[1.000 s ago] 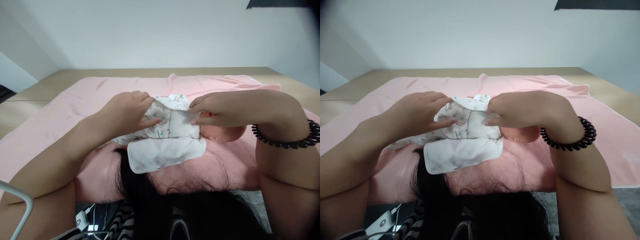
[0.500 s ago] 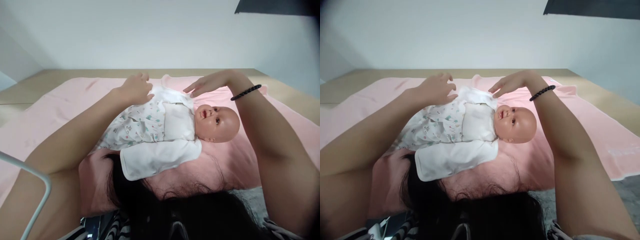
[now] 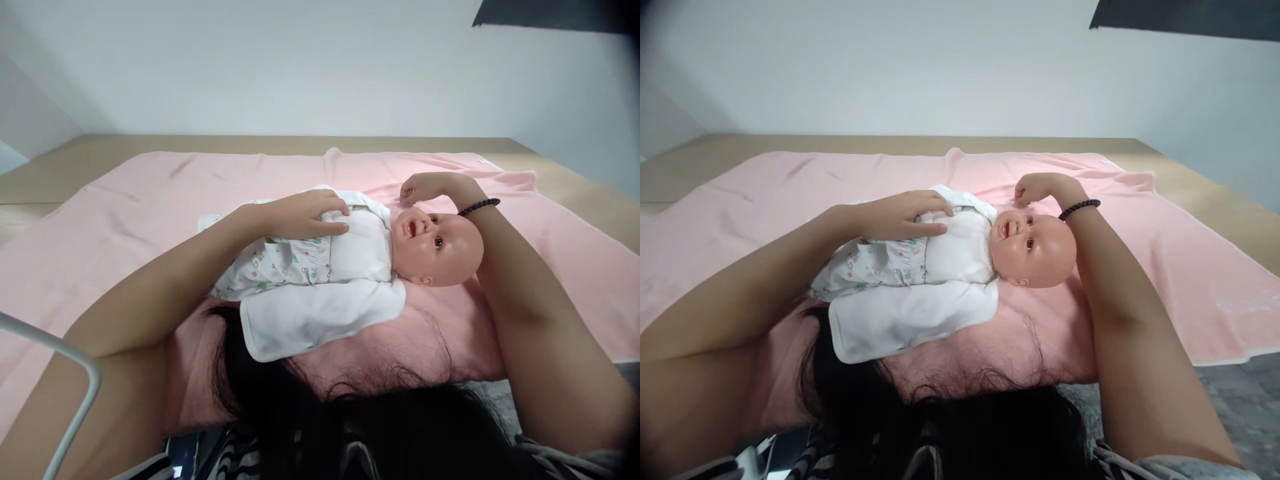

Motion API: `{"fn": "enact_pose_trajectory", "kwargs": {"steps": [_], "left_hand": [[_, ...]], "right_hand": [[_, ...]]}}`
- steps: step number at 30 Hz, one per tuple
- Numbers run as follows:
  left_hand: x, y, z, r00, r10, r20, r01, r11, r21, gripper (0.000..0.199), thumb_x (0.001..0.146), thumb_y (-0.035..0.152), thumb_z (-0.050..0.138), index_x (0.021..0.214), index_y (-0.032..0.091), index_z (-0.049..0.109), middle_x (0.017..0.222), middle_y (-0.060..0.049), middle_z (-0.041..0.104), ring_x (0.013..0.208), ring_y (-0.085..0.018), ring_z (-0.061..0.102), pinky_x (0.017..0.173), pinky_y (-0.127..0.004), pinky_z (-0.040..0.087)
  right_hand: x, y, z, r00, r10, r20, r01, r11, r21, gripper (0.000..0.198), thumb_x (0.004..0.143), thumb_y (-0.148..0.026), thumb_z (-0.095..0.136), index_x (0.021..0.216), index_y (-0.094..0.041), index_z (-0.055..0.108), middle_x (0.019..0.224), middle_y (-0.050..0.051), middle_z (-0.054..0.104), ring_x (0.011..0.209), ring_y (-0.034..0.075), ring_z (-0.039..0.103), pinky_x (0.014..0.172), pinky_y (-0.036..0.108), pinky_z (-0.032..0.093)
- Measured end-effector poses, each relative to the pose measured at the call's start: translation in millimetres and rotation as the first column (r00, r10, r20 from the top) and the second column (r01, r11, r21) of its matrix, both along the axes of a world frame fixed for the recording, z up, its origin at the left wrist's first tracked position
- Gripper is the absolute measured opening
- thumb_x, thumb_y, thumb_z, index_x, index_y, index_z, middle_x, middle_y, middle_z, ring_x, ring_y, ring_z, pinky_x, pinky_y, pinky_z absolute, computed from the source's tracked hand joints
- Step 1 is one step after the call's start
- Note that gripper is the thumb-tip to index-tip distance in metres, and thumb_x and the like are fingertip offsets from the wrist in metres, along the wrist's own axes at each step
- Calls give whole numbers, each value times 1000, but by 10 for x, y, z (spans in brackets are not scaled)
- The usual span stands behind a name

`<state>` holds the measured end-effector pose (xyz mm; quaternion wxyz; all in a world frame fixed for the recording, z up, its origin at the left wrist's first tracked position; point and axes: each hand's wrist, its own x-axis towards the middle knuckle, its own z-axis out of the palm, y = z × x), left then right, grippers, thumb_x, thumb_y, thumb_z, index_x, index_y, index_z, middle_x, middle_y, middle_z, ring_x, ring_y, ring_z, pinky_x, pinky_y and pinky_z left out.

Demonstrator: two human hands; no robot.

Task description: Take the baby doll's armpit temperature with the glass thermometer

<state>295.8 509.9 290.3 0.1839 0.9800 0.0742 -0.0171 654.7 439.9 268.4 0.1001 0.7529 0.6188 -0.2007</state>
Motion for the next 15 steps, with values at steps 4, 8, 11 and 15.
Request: {"fn": "enact_pose_trajectory", "kwargs": {"steps": [4, 8, 11, 15], "left_hand": [[-27, -8, -14, 999, -28, -20, 27, 999, -31, 56, 101, 64, 39, 136, 25, 60, 141, -8, 63, 122, -26, 58, 103, -38, 44], [-32, -31, -6, 999, -10, -36, 9, 999, -35, 57, 101, 65, 40, 136, 24, 57, 140, -9, 63, 121, -26, 57, 101, -38, 45], [-22, -28, -27, 998, 49, -39, -50, 998, -40, 68, 97, 71, 44, 144, 22, 51, 145, -12, 59, 125, -28, 56, 104, -40, 44], [-9, -9, -56, 998, 41, -47, -42, 999, -22, 69, 95, 75, 41, 138, 23, 56, 144, -12, 58, 127, -29, 53, 108, -43, 43]], "right_hand": [[-89, -1, -16, 1000, -6, 5, 5, 1000, 26, 35, 82, -35, 68, 114, -21, 65, 123, 10, 70, 102, 25, 65, 81, 35, 49], [-135, 10, -64, 999, 36, 0, -36, 998, 56, 28, 85, -33, 63, 110, -21, 65, 125, 9, 68, 103, 23, 63, 80, 33, 47], [-123, -6, -35, 997, 83, 0, -83, 993, 79, 20, 85, -31, 62, 100, -20, 66, 118, 8, 69, 98, 21, 61, 79, 30, 44], [-95, -120, 171, 998, 35, -44, -22, 963, 268, 20, 83, -34, 65, 95, -19, 65, 103, 8, 70, 90, 18, 58, 78, 32, 43]]}}
